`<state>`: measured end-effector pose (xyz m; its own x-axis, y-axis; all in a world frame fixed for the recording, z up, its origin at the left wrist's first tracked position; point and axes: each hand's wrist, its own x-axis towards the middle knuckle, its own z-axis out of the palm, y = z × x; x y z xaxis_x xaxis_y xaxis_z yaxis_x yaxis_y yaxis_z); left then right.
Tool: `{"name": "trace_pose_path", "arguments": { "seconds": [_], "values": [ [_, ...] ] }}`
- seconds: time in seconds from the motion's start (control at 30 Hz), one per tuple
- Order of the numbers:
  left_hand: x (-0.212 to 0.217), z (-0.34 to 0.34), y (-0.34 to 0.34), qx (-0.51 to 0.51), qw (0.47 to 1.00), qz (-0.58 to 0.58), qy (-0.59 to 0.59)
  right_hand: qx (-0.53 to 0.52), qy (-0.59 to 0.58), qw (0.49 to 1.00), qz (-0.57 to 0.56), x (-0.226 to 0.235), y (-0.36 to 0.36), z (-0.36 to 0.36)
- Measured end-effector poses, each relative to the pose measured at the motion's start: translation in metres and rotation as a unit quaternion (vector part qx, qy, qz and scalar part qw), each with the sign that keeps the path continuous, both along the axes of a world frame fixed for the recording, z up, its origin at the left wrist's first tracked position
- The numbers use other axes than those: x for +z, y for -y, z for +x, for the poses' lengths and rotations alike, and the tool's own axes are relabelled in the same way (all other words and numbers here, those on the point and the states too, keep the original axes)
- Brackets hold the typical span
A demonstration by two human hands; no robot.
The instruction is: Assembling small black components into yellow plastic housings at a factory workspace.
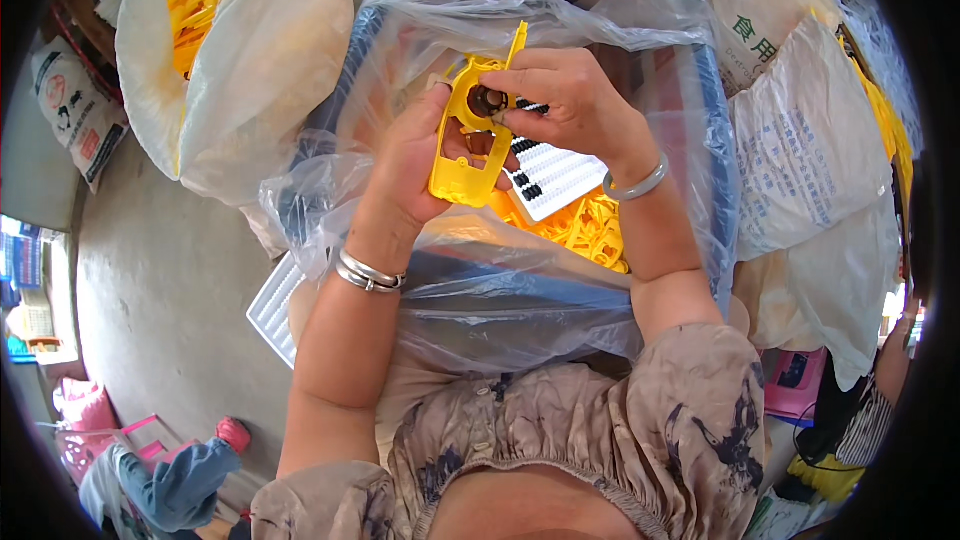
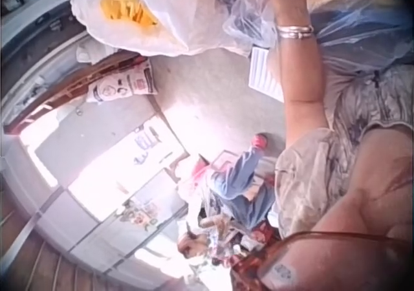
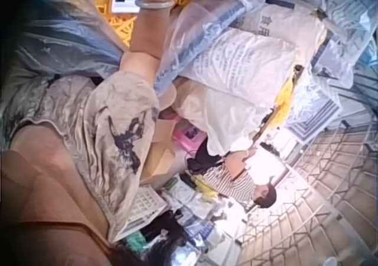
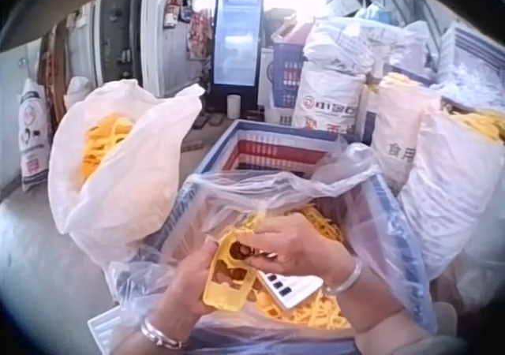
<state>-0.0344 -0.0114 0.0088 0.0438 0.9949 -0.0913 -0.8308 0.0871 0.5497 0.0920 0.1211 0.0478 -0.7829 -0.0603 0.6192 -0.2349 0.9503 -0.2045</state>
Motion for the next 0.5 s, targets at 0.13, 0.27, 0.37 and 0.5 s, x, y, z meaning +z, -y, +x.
{"name": "trace_pose_path", "arguments": {
  "seconds": [0.13, 0.27, 0.37, 0.5],
  "values": [
    [0.002, 0.002, 0.000, 0.008, 1.000, -0.016, -0.012, -0.008, 0.010, 0.999, 0.042, 0.000, 0.005, -0.001],
    [0.004, 0.003, 0.001, 0.036, 0.997, -0.027, -0.055, 0.010, 0.014, 0.999, 0.030, -0.001, 0.006, -0.003],
    [0.004, 0.004, 0.001, 0.049, 0.997, -0.018, -0.065, 0.026, 0.005, 1.000, -0.004, -0.003, 0.003, -0.002],
    [0.006, 0.005, 0.002, 0.084, 0.994, -0.007, -0.069, -0.041, -0.033, 0.995, -0.088, -0.004, 0.015, -0.003]
  ]
}}
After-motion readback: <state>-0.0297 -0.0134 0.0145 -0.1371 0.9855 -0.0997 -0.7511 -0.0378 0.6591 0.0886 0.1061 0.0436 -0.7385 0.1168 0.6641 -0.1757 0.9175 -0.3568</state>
